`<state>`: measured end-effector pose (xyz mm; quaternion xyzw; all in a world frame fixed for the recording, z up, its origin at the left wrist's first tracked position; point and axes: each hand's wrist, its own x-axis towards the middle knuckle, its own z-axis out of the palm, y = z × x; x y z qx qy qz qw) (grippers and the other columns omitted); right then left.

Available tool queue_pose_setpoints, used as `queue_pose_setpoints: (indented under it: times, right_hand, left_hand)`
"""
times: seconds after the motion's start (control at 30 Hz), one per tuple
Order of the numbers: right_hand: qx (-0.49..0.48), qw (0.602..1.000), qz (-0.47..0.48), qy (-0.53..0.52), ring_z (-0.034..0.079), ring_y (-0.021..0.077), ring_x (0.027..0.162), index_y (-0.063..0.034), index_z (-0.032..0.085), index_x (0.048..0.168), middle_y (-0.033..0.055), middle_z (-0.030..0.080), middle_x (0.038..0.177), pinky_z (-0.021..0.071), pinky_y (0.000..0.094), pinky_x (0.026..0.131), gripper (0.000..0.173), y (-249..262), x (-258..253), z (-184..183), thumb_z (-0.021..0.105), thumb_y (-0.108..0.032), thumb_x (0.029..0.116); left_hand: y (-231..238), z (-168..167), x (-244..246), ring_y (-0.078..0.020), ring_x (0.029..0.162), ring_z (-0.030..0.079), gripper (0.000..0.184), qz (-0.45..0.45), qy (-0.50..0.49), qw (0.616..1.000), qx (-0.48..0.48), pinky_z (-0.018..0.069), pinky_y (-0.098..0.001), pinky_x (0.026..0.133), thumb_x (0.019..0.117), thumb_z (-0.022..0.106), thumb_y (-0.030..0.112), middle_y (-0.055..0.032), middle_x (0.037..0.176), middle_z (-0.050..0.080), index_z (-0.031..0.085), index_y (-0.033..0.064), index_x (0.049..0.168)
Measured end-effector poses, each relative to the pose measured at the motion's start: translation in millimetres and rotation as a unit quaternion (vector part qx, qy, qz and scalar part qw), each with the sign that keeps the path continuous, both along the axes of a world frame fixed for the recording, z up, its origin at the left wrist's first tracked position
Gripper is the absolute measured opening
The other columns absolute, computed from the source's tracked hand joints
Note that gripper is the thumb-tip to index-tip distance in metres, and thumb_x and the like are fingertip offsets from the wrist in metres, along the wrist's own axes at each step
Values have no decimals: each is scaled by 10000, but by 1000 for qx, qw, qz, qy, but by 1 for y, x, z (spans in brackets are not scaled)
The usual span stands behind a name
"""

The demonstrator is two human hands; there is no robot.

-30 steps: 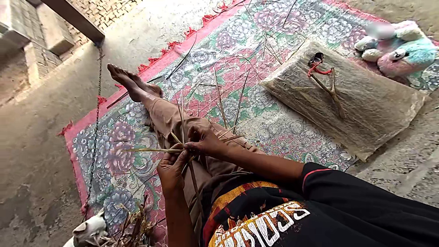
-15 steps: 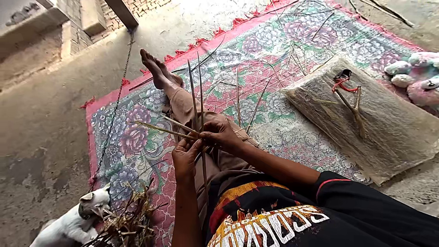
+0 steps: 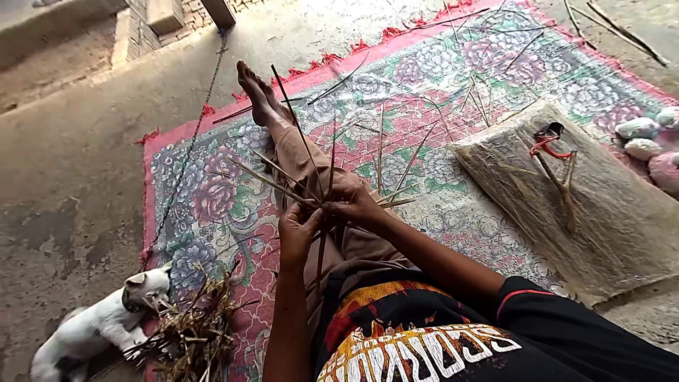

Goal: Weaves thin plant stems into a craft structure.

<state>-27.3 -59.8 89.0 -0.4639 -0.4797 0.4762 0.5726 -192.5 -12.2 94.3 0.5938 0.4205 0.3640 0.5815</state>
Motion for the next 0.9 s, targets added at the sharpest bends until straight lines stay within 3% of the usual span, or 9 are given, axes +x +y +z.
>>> queue_pose_setpoints:
  times: [0.13, 0.3, 0.37, 0.47, 0.6, 0.67, 0.7, 0.77, 0.9]
  right_hand:
    - [9, 997, -42, -57, 583, 78, 657, 4, 701, 983, 50, 666, 801, 503, 267, 615, 64, -2, -1, 0, 694, -48, 945]
    - [78, 993, -88, -14, 669, 80, 795, 13, 714, 989, 62, 709, 916, 583, 279, 749, 76, 0, -3, -6, 700, -19, 922]
    - [84, 992, -95, 6, 689, 88, 811, 30, 701, 1005, 75, 717, 938, 602, 276, 758, 77, 0, -3, 0, 675, -4, 941]
    - [98, 989, -110, 15, 686, 68, 792, 43, 684, 1006, 63, 713, 906, 599, 255, 738, 86, 8, 3, -1, 673, -12, 942]
    - [82, 987, -136, 13, 705, 114, 810, 49, 679, 1021, 90, 711, 916, 622, 304, 767, 112, 13, 12, 0, 687, -33, 944]
    - [74, 988, -133, 19, 706, 124, 822, 47, 676, 1024, 93, 711, 921, 624, 318, 772, 108, 14, 13, 3, 680, -31, 950]
    - [74, 989, -129, 23, 708, 128, 824, 48, 677, 1026, 95, 710, 921, 627, 322, 774, 108, 14, 13, 4, 680, -27, 948]
    - [80, 989, -121, 16, 706, 120, 818, 46, 687, 1026, 89, 716, 910, 621, 310, 775, 114, 14, 11, 4, 683, -28, 939]
    - [100, 990, -94, -24, 673, 55, 795, 34, 682, 985, 47, 709, 870, 580, 250, 784, 80, 16, 10, -3, 680, -24, 930]
  left_hand:
    - [2, -1, -5, -105, 835, 709, 183, -33, 12, 999, 0, 614, -295, 776, 919, 702, -3, -35, 972, 732, 689, 24, 1099]
    - [-3, -14, 5, -72, 891, 689, 229, 119, -96, 986, 74, 602, -267, 765, 958, 676, 36, -1, 1111, 713, 690, 54, 1187]
    - [-3, -21, 8, -87, 1017, 669, 315, 163, -111, 974, 112, 589, -289, 846, 937, 702, 33, -15, 1229, 673, 667, 50, 1249]
    - [3, -28, 6, -148, 1179, 587, 281, 209, -85, 946, 232, 488, -351, 1032, 876, 766, 45, -47, 1207, 640, 665, 43, 1139]
    - [10, -27, -9, -210, 1087, 561, 326, 207, 110, 925, 299, 420, -430, 1006, 953, 698, 416, -54, 1032, 631, 679, 91, 958]
    - [9, -21, -13, -295, 1077, 591, 554, 97, 217, 945, 224, 400, -584, 990, 994, 535, 592, -108, 1047, 675, 723, 73, 1045]
    - [9, -19, -13, -244, 1054, 623, 579, 37, 217, 960, 174, 462, -535, 963, 1002, 503, 610, -85, 1053, 692, 716, 78, 1082]
    - [5, -18, -5, -95, 958, 694, 441, -43, 110, 990, 84, 576, -347, 900, 1024, 553, 490, -9, 1009, 726, 672, 71, 1093]
    - [-9, -9, 12, -85, 790, 715, 129, -36, -27, 999, -5, 611, -292, 769, 936, 723, 80, -7, 882, 748, 702, 46, 1058]
